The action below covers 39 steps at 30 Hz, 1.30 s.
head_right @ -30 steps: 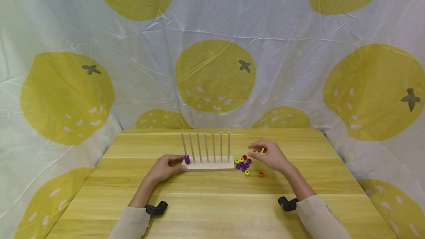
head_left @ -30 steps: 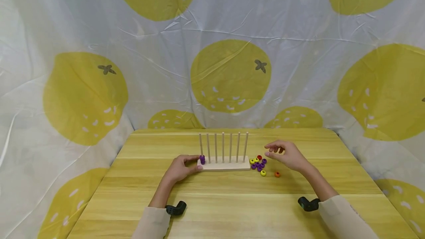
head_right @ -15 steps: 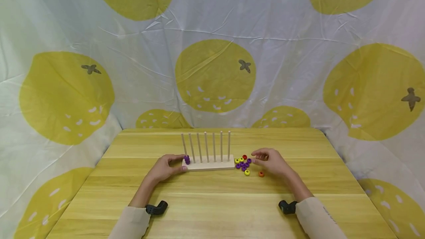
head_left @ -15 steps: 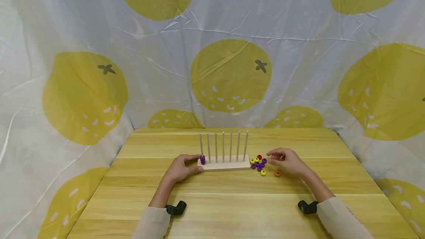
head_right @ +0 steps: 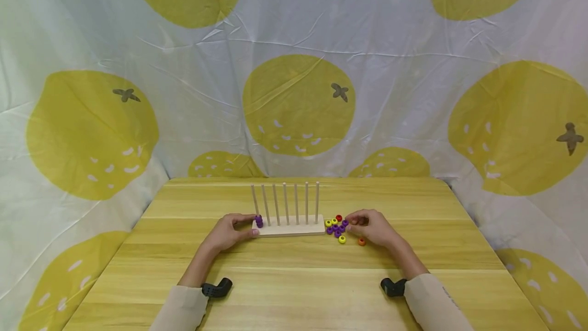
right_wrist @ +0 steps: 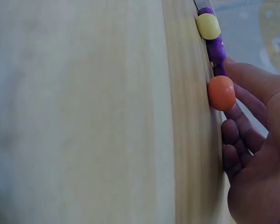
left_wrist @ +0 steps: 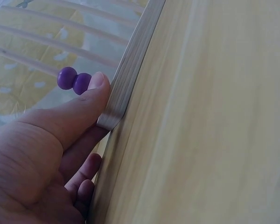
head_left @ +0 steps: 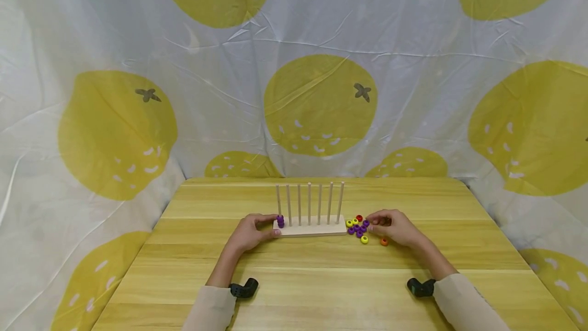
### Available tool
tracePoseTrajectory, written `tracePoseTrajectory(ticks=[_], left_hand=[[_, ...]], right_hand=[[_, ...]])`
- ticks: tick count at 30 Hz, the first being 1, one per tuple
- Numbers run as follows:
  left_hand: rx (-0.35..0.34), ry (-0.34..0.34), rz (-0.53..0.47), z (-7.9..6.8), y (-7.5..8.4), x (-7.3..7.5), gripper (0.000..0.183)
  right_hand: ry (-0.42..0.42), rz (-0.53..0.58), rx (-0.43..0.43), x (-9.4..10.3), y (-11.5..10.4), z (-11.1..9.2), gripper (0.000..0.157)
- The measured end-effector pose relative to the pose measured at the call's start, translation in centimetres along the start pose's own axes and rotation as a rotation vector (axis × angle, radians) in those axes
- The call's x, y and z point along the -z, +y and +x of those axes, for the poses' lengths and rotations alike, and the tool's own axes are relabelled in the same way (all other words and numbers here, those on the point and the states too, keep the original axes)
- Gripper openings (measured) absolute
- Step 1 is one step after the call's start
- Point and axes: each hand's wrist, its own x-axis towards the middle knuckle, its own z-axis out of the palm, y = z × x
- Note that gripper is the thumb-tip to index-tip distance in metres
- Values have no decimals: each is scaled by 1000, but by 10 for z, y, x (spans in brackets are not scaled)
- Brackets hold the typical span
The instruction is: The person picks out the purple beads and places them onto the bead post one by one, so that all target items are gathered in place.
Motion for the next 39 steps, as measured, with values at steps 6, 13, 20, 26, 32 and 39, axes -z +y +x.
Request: tracePoseTrajectory(ticks=[6, 13, 20, 26, 32, 39], left_hand=[[10, 1, 2, -2, -1, 2, 52], [-6, -6, 5, -2, -2, 1, 51], [-16, -9, -6, -2, -2, 0, 50], [-14, -4, -6, -2, -1, 0, 50], [-12, 4, -3, -1, -1, 0, 48], [-15, 7, -4, -1, -1, -1, 48]], right_hand=[[10, -27, 14, -4, -7, 1, 30], [24, -64, 19, -6, -7, 1, 26], [31, -60, 6, -7, -5, 1, 22], [51, -12, -50, -5, -9, 1, 21], [85, -45, -46, 3, -22, -1, 21], [127, -74, 59, 19, -49, 3, 24]])
